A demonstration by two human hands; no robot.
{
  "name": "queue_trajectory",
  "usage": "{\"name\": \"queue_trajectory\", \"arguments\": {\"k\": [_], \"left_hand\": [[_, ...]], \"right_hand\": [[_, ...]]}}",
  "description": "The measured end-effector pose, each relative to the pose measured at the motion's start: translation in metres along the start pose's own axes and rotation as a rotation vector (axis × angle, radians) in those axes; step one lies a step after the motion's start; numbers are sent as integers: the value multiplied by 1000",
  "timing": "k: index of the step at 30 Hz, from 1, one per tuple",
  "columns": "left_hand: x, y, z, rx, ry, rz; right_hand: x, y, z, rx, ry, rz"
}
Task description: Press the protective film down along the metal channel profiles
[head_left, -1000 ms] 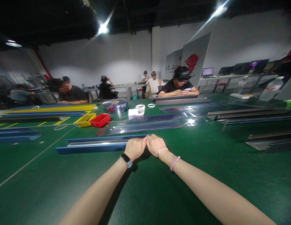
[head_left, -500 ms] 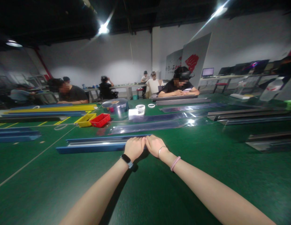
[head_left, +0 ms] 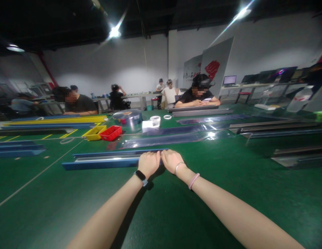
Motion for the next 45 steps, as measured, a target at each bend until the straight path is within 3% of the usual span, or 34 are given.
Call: {"name": "queue_trajectory", "arguments": {"k": [6,15,27,36,45], "left_hand": [[-1,0,1,43,2,-18],[4,-1,-1,-113,-95,7],[0,0,-2,19,-51,18],[-1,0,1,46,-54,12],[3,0,0,-117,-60,-2]], "right_hand": [[-3,2,0,14,5,20],[0,1,0,-10,10,38],[-1,1,0,42,-58,-8],[-5,1,-3,-27,-24,8],[-3,2,-2,-39,-6,38]]}}
Point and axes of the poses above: each hand's wrist, its own y-axis towards the middle knuckle, its own x-axis out of the back of the hand, z = x × y, the point moved 2 cm from there along y, towards the middle knuckle, and after that the axes turned 4 degrees about x, right-handed, at the moved point
